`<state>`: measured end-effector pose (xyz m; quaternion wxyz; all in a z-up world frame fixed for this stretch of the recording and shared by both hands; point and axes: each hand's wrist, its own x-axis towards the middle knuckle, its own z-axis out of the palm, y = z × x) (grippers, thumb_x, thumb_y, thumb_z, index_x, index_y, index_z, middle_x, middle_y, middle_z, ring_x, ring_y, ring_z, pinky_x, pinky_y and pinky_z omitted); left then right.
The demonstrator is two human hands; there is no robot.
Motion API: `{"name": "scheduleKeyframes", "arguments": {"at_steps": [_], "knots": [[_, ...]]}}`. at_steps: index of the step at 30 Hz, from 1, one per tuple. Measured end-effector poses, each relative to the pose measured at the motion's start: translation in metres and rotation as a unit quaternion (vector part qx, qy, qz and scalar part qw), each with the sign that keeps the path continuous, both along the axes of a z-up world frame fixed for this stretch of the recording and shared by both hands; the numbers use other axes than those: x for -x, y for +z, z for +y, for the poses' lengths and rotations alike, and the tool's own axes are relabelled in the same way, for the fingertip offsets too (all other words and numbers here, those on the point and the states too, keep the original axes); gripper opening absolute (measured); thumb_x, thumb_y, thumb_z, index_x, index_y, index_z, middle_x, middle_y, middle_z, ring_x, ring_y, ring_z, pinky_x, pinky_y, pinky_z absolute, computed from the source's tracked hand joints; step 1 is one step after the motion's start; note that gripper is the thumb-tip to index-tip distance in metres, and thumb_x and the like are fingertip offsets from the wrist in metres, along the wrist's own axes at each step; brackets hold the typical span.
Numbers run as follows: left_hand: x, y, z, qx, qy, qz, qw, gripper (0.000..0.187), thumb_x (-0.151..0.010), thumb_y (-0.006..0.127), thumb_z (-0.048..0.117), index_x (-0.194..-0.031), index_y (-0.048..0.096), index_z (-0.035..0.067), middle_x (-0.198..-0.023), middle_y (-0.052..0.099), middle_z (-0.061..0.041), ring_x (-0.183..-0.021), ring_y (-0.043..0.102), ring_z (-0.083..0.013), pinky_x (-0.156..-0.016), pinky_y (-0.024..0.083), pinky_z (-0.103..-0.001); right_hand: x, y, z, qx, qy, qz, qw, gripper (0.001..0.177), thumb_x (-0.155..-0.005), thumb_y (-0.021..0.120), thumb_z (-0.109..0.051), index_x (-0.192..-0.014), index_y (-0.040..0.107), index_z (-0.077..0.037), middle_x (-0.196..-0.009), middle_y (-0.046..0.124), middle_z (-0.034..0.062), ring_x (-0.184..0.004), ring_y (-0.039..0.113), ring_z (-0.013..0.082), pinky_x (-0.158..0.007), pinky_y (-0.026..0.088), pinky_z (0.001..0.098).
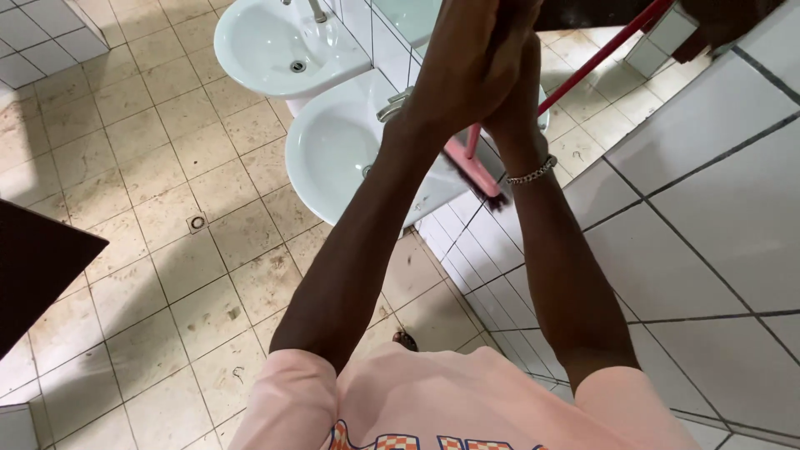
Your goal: The person sweeps the floor of a bathroom using a broom, moving around stalls, sinks, and toilets.
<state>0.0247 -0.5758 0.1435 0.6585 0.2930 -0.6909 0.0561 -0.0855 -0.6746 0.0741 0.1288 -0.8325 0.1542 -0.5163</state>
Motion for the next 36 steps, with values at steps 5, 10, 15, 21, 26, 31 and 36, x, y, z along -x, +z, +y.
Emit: {"name": "scheduleKeyframes", "arguments": {"at_steps": [5, 10, 15, 21, 26, 31, 36], "knots": [[-0.007, -0.025, -0.005, -0.101, -0.084, 0.075, 0.989, 0.024, -0.112, 0.057, 0.005, -0.131, 0.042, 0.005, -0.099, 0.062, -0.011, -0.080, 0.062, -0.0284, -0.074, 0.051, -0.039, -0.021, -0.041, -0.007, -0.053, -0.017, 0.012, 0.998, 0.037, -0.102, 0.074, -0.022, -0.119, 0.053, 0.004, -0.087, 0.069, 0.0076, -0.084, 0.070, 0.0201, -0.070, 0.057, 0.0301], [-0.009, -0.016, 0.021, -0.080, -0.055, 0.038, 0.995, 0.040, -0.113, 0.058, 0.003, -0.144, 0.034, 0.008, -0.104, 0.065, -0.012, -0.081, 0.063, -0.0300, -0.075, 0.051, -0.040, -0.028, -0.036, 0.039, -0.083, 0.016, -0.002, 0.996, 0.038, -0.096, 0.077, -0.021, -0.112, 0.053, 0.003, -0.089, 0.066, 0.0135, -0.085, 0.067, 0.0245, -0.073, 0.053, 0.0360], [-0.029, 0.008, 0.049, -0.056, 0.031, -0.029, 0.998, 0.034, -0.109, 0.060, -0.003, -0.136, 0.043, 0.009, -0.108, 0.063, -0.010, -0.096, 0.061, -0.0297, -0.086, 0.050, -0.039, -0.047, 0.009, 0.080, -0.053, 0.063, -0.034, 0.996, 0.040, -0.098, 0.076, -0.020, -0.120, 0.051, 0.003, -0.099, 0.066, 0.0147, -0.094, 0.065, 0.0253, -0.079, 0.052, 0.0378], [-0.053, 0.011, 0.063, -0.081, 0.123, -0.002, 0.989, 0.024, -0.098, 0.058, -0.008, -0.111, 0.049, 0.009, -0.097, 0.056, -0.012, -0.088, 0.053, -0.0294, -0.081, 0.046, -0.040, -0.081, 0.026, 0.077, -0.031, 0.105, -0.030, 0.994, 0.038, -0.098, 0.076, -0.017, -0.122, 0.053, 0.001, -0.104, 0.066, 0.0133, -0.098, 0.065, 0.0245, -0.083, 0.052, 0.0379], [-0.074, -0.015, 0.063, -0.093, 0.078, 0.059, 0.991, 0.022, -0.108, 0.053, -0.003, -0.124, 0.044, 0.008, -0.103, 0.061, -0.011, -0.088, 0.062, -0.0257, -0.080, 0.052, -0.038, -0.116, 0.010, 0.061, -0.036, 0.125, -0.019, 0.991, 0.037, -0.099, 0.076, -0.016, -0.124, 0.054, -0.001, -0.108, 0.066, 0.0121, -0.101, 0.065, 0.0239, -0.086, 0.052, 0.0379], [-0.089, -0.056, 0.049, -0.132, 0.058, 0.082, 0.986, 0.025, -0.109, 0.050, 0.002, -0.129, 0.037, 0.007, -0.102, 0.064, -0.012, -0.090, 0.067, -0.0252, -0.081, 0.054, -0.039, -0.140, -0.020, 0.057, -0.054, 0.136, -0.002, 0.989, 0.036, -0.099, 0.076, -0.014, -0.127, 0.055, -0.002, -0.112, 0.066, 0.0110, -0.105, 0.065, 0.0232, -0.089, 0.052, 0.0380], [-0.108, -0.105, 0.039, -0.226, 0.083, 0.072, 0.968, 0.018, -0.111, 0.050, 0.003, -0.125, 0.039, 0.008, -0.093, 0.064, -0.013, -0.084, 0.069, -0.0273, -0.078, 0.053, -0.041, -0.151, -0.045, 0.066, -0.074, 0.146, 0.011, 0.987, 0.036, -0.099, 0.076, -0.012, -0.129, 0.057, -0.004, -0.116, 0.067, 0.0098, -0.108, 0.065, 0.0225, -0.092, 0.052, 0.0380]]}}
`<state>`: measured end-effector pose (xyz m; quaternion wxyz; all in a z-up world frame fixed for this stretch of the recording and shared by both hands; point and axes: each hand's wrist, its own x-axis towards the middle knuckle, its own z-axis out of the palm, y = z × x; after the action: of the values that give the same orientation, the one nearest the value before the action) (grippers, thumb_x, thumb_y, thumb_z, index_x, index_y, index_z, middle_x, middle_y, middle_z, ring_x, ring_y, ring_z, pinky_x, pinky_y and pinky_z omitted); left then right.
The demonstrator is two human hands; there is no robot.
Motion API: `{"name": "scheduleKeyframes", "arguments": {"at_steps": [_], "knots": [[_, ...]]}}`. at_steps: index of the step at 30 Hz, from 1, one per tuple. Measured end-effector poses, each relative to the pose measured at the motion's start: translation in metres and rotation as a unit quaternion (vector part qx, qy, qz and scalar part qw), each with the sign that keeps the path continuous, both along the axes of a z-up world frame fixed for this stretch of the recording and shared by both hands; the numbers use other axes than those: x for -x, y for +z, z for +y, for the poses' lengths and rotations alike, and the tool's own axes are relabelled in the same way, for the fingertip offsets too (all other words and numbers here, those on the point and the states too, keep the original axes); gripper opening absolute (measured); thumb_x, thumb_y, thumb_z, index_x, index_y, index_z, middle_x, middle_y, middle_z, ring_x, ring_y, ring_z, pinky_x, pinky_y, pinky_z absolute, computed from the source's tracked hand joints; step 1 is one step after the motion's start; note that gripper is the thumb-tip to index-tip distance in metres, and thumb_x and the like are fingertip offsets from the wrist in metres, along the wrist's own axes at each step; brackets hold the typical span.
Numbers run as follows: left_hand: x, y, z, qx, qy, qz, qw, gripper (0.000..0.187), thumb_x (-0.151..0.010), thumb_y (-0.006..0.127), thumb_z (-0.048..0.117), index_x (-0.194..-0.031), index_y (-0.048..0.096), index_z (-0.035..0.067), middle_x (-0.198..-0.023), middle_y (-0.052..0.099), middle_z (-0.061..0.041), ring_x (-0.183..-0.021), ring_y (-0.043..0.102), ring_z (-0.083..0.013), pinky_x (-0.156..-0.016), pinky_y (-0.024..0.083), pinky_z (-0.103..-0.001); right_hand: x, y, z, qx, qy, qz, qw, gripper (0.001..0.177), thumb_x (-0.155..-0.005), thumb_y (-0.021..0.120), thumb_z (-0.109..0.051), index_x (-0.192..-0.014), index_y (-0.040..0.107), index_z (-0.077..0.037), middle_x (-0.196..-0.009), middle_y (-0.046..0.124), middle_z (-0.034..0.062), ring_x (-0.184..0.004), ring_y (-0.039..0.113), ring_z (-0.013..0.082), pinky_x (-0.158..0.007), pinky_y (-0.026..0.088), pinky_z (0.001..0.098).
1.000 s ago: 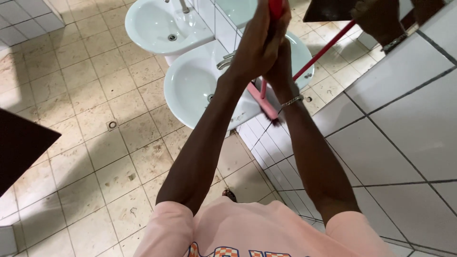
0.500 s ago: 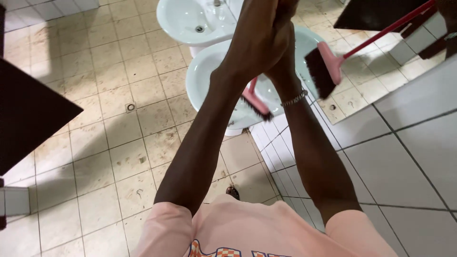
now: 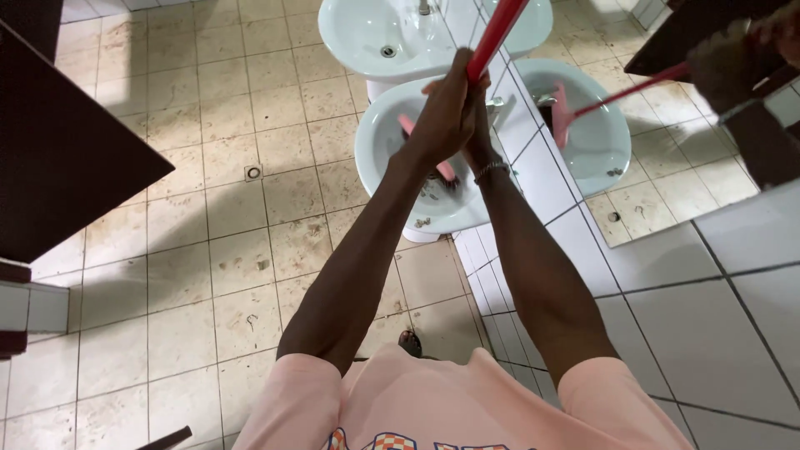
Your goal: The person sweeps the floor of a bathroom using a broom, moving around stalls, sinks, and toilets.
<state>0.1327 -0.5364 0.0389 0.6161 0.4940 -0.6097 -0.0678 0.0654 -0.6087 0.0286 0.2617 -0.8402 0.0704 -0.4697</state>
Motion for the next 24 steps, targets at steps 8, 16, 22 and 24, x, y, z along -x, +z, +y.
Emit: {"name": "scheduleKeyframes", "arguments": {"at_steps": [8, 16, 22, 24], "knots": [[-0.007, 0.051, 0.010, 0.041, -0.007, -0.035, 0.998, 0.018, -0.108, 0.051, 0.006, -0.121, 0.038, 0.006, -0.094, 0.064, -0.012, -0.090, 0.071, -0.0270, -0.076, 0.055, -0.040, 0.000, 0.022, 0.032, 0.021, 0.004, -0.008, 1.000, 0.037, -0.100, 0.076, -0.009, -0.132, 0.059, -0.007, -0.123, 0.067, 0.0079, -0.114, 0.064, 0.0215, -0.096, 0.052, 0.0381], [-0.010, 0.133, 0.059, 0.082, -0.033, -0.102, 0.991, 0.009, -0.111, 0.051, 0.012, -0.116, 0.046, 0.007, -0.091, 0.064, -0.009, -0.085, 0.070, -0.0218, -0.074, 0.055, -0.036, -0.001, 0.061, 0.059, -0.046, 0.052, -0.049, 0.996, 0.044, -0.104, 0.078, -0.011, -0.139, 0.054, -0.005, -0.132, 0.066, 0.0083, -0.119, 0.066, 0.0207, -0.102, 0.055, 0.0373], [-0.009, 0.143, 0.082, 0.102, -0.029, -0.106, 0.989, 0.009, -0.113, 0.052, 0.016, -0.113, 0.051, 0.007, -0.089, 0.064, -0.006, -0.082, 0.069, -0.0179, -0.072, 0.055, -0.033, -0.006, 0.057, 0.054, -0.033, 0.067, -0.072, 0.995, 0.063, -0.103, 0.083, -0.016, -0.146, 0.040, 0.000, -0.136, 0.057, 0.0135, -0.125, 0.061, 0.0236, -0.104, 0.054, 0.0362], [-0.004, 0.144, 0.085, 0.123, -0.034, -0.101, 0.987, 0.010, -0.113, 0.052, 0.017, -0.112, 0.053, 0.007, -0.088, 0.064, -0.005, -0.081, 0.068, -0.0165, -0.071, 0.055, -0.032, 0.002, 0.059, 0.054, -0.020, 0.056, -0.064, 0.996, 0.062, -0.103, 0.081, -0.016, -0.145, 0.038, 0.001, -0.135, 0.056, 0.0147, -0.123, 0.060, 0.0241, -0.101, 0.054, 0.0357]]}}
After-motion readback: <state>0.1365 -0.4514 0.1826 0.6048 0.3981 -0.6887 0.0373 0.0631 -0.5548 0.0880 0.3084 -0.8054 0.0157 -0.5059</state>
